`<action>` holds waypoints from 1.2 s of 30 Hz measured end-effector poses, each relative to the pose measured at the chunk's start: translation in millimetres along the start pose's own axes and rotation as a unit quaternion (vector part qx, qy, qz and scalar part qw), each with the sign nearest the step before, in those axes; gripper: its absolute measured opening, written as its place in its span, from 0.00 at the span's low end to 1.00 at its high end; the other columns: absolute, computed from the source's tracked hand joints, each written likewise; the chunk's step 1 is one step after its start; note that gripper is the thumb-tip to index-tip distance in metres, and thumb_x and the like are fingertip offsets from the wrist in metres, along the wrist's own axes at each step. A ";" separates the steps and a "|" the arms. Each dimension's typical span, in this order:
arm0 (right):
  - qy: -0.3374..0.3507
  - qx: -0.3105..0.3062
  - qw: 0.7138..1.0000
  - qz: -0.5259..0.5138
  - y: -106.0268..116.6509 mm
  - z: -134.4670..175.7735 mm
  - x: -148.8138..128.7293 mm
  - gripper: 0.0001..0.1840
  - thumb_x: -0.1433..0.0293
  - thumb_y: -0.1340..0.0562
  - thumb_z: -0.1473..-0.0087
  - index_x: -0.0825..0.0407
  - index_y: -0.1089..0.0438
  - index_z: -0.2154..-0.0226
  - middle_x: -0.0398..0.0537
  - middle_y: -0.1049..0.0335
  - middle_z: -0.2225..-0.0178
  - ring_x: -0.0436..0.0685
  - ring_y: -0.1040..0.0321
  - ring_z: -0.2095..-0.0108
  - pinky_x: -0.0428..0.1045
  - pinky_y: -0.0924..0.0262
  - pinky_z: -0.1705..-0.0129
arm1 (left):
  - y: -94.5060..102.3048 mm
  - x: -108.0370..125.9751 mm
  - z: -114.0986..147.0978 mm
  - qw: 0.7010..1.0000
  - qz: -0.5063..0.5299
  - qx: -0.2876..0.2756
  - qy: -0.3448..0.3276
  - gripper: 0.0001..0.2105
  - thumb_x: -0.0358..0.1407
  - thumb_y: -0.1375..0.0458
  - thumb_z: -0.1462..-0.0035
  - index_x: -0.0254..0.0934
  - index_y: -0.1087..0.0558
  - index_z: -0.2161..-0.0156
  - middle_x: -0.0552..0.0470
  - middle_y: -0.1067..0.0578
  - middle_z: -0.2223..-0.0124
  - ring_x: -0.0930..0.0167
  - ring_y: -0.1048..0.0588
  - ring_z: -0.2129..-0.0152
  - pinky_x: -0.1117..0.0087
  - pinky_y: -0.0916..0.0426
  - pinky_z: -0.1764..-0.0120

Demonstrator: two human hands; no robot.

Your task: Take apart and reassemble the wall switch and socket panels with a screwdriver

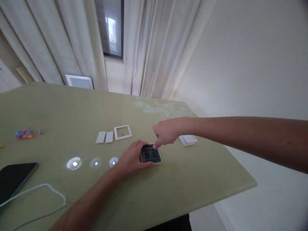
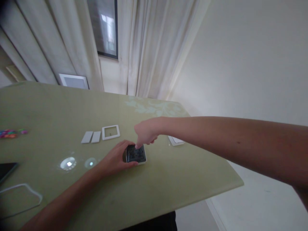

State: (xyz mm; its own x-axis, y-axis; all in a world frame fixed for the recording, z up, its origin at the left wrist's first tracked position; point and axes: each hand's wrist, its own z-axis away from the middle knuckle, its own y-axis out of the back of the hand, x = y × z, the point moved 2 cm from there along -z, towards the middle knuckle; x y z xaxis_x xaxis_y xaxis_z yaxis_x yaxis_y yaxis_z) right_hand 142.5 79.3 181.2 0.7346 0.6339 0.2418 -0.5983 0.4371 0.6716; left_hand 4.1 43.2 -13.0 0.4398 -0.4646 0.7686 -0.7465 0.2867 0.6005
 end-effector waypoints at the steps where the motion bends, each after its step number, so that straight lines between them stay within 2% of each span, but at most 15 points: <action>1: -0.015 0.004 1.000 -0.001 -0.5 1.3 -0.7 0.29 0.48 0.36 0.34 0.58 0.18 0.65 0.55 0.21 0.70 0.59 0.25 0.70 0.50 0.46 0.72 | 0.4 1.1 0.0 1.000 -0.001 -0.001 0.000 0.28 0.47 0.27 0.48 0.40 0.26 0.44 0.43 0.22 0.48 0.53 0.23 0.50 0.51 0.28 0.46; 3: -0.006 0.077 0.995 0.064 0.0 4.9 -0.7 0.26 0.49 0.31 0.38 0.58 0.19 0.58 0.58 0.20 0.62 0.62 0.23 0.65 0.51 0.48 0.72 | 0.4 2.7 -0.1 1.000 0.000 0.000 0.000 0.28 0.47 0.27 0.48 0.41 0.26 0.44 0.44 0.22 0.48 0.53 0.23 0.50 0.51 0.27 0.46; 5: 0.062 0.180 0.969 0.159 1.1 9.4 -0.5 0.20 0.59 0.29 0.38 0.55 0.22 0.50 0.57 0.21 0.54 0.62 0.23 0.61 0.51 0.50 0.72 | -0.4 2.9 -0.3 1.000 0.000 0.003 -0.002 0.29 0.47 0.27 0.48 0.41 0.27 0.44 0.43 0.22 0.47 0.52 0.23 0.49 0.50 0.27 0.46; 7: 0.187 0.259 0.913 0.254 1.9 14.5 -2.6 0.12 0.71 0.37 0.31 0.53 0.25 0.47 0.55 0.23 0.51 0.59 0.25 0.59 0.52 0.51 0.72 | -1.7 2.0 -0.3 1.000 -0.005 0.010 -0.007 0.29 0.47 0.27 0.47 0.40 0.27 0.43 0.42 0.21 0.46 0.51 0.23 0.48 0.48 0.28 0.45; 10: 0.341 0.298 0.827 0.332 4.9 20.2 -7.0 0.20 0.77 0.51 0.25 0.52 0.23 0.52 0.53 0.23 0.52 0.57 0.27 0.59 0.53 0.51 0.70 | -3.0 0.5 0.0 1.000 -0.010 0.016 -0.018 0.28 0.45 0.30 0.44 0.39 0.28 0.41 0.40 0.22 0.41 0.49 0.25 0.43 0.47 0.30 0.40; 12: 0.327 0.274 0.846 0.319 10.3 18.8 -8.3 0.19 0.76 0.48 0.26 0.52 0.21 0.54 0.52 0.21 0.54 0.56 0.26 0.60 0.53 0.53 0.70 | -2.7 0.0 0.0 1.000 -0.008 0.019 -0.016 0.28 0.45 0.29 0.45 0.40 0.28 0.41 0.41 0.22 0.41 0.49 0.25 0.43 0.47 0.30 0.40; 15: 0.163 0.182 0.948 0.203 18.8 10.9 -5.1 0.09 0.67 0.34 0.33 0.54 0.19 0.57 0.53 0.19 0.61 0.57 0.26 0.65 0.51 0.53 0.71 | -0.8 0.4 -0.1 1.000 -0.002 0.015 -0.004 0.29 0.46 0.26 0.49 0.41 0.26 0.44 0.43 0.21 0.46 0.51 0.23 0.48 0.49 0.27 0.45; 18: 0.070 0.080 0.993 0.057 19.9 5.6 -1.5 0.20 0.56 0.32 0.36 0.58 0.17 0.62 0.54 0.19 0.68 0.58 0.27 0.69 0.51 0.49 0.71 | 1.2 1.6 -0.1 1.000 0.009 0.011 -0.002 0.29 0.45 0.26 0.49 0.41 0.26 0.44 0.45 0.21 0.48 0.54 0.22 0.50 0.52 0.26 0.46; 20: 0.055 0.067 0.996 0.038 18.1 5.1 0.4 0.22 0.54 0.33 0.35 0.58 0.17 0.60 0.55 0.19 0.67 0.58 0.26 0.68 0.51 0.47 0.71 | 1.8 1.9 0.2 1.000 0.013 0.011 -0.005 0.28 0.45 0.27 0.49 0.42 0.26 0.44 0.45 0.21 0.48 0.54 0.22 0.50 0.52 0.27 0.46; 23: 0.099 0.138 0.972 0.161 15.5 9.7 2.7 0.19 0.57 0.30 0.37 0.55 0.20 0.52 0.55 0.19 0.57 0.61 0.24 0.61 0.51 0.48 0.70 | 1.0 1.0 0.6 1.000 0.011 0.009 -0.001 0.28 0.45 0.27 0.48 0.42 0.27 0.44 0.45 0.21 0.47 0.53 0.23 0.49 0.51 0.27 0.45; 26: 0.248 0.221 0.885 0.325 13.0 18.9 0.8 0.11 0.70 0.38 0.30 0.51 0.24 0.47 0.52 0.21 0.52 0.59 0.25 0.57 0.52 0.49 0.69 | -1.0 -1.1 0.2 1.000 0.003 0.007 0.000 0.29 0.46 0.27 0.48 0.41 0.27 0.43 0.43 0.22 0.45 0.51 0.24 0.46 0.49 0.28 0.43; 28: 0.319 0.237 0.838 0.375 12.4 22.8 -1.4 0.17 0.76 0.48 0.26 0.52 0.23 0.51 0.51 0.21 0.56 0.57 0.25 0.59 0.53 0.48 0.69 | -2.3 -2.2 -0.5 1.000 -0.006 0.008 -0.008 0.28 0.47 0.27 0.47 0.42 0.27 0.43 0.42 0.21 0.44 0.50 0.24 0.45 0.48 0.29 0.42; 29: 0.331 0.236 0.833 0.375 12.8 22.7 -2.8 0.20 0.77 0.50 0.26 0.52 0.22 0.53 0.50 0.21 0.58 0.56 0.25 0.60 0.53 0.47 0.69 | -2.9 -2.7 -0.8 1.000 -0.011 0.008 -0.010 0.28 0.47 0.28 0.46 0.42 0.26 0.43 0.42 0.21 0.44 0.49 0.25 0.44 0.47 0.29 0.42; 32: 0.274 0.216 0.886 0.304 16.0 13.6 -8.3 0.13 0.72 0.42 0.29 0.51 0.20 0.58 0.49 0.20 0.62 0.57 0.24 0.62 0.51 0.43 0.66 | -3.5 -3.1 -1.1 1.000 -0.017 0.004 -0.007 0.28 0.48 0.28 0.46 0.41 0.26 0.43 0.41 0.21 0.45 0.48 0.25 0.45 0.46 0.29 0.42; 36: 0.056 0.226 0.963 0.137 19.2 -6.1 -9.7 0.12 0.66 0.37 0.33 0.54 0.18 0.59 0.59 0.18 0.63 0.64 0.21 0.61 0.53 0.36 0.64 | -1.7 -0.2 -0.2 1.000 -0.007 0.006 0.000 0.29 0.48 0.27 0.47 0.42 0.27 0.42 0.42 0.21 0.45 0.50 0.24 0.45 0.47 0.29 0.42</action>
State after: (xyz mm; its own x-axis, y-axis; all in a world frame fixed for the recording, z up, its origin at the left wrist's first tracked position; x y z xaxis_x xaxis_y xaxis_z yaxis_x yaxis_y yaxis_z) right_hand 121.9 85.4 187.5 0.5146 0.7619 0.3934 -0.5463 -0.0622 0.8352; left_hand 5.4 43.0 -14.2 0.4504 -0.4686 0.7600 -0.7458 0.2706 0.6088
